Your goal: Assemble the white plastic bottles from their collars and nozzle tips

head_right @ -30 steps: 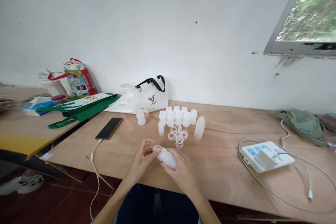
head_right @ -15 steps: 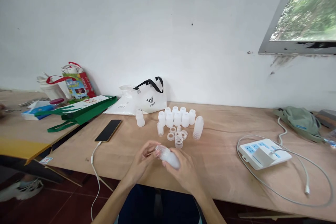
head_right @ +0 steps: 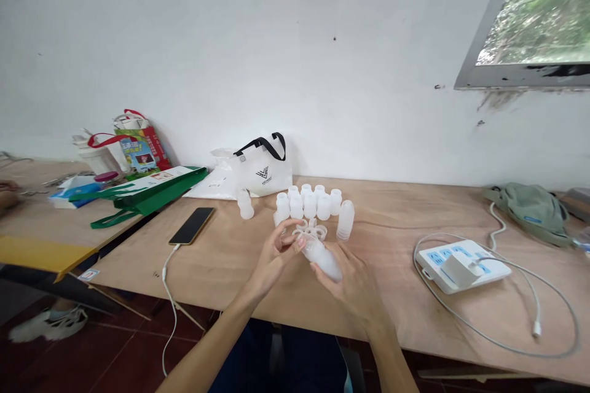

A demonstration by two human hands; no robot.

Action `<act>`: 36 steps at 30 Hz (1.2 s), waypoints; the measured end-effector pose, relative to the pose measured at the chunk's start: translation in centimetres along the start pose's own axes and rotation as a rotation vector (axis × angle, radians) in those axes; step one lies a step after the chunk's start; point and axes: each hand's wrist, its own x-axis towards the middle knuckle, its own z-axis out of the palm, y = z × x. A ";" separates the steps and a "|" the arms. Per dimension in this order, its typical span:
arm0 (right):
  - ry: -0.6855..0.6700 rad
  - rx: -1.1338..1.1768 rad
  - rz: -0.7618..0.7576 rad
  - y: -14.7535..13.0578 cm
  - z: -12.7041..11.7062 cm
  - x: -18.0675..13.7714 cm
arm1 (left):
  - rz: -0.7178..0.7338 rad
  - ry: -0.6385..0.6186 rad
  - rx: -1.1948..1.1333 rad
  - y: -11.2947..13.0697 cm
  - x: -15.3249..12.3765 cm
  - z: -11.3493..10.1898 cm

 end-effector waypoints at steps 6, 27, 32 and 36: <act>-0.138 0.454 0.312 -0.2 -1.4 0.2 | 0.079 0.000 0.015 -0.4 1.3 1.6; 0.510 0.136 0.236 3.1 -4.2 0.1 | 0.316 -0.002 0.506 -1.3 12.3 5.4; 0.519 0.161 0.263 3.3 -4.8 -0.1 | 0.247 -0.254 0.673 -3.9 13.9 5.7; 0.477 0.200 0.268 3.8 -4.6 0.2 | 0.266 -0.210 0.590 -4.3 13.3 4.6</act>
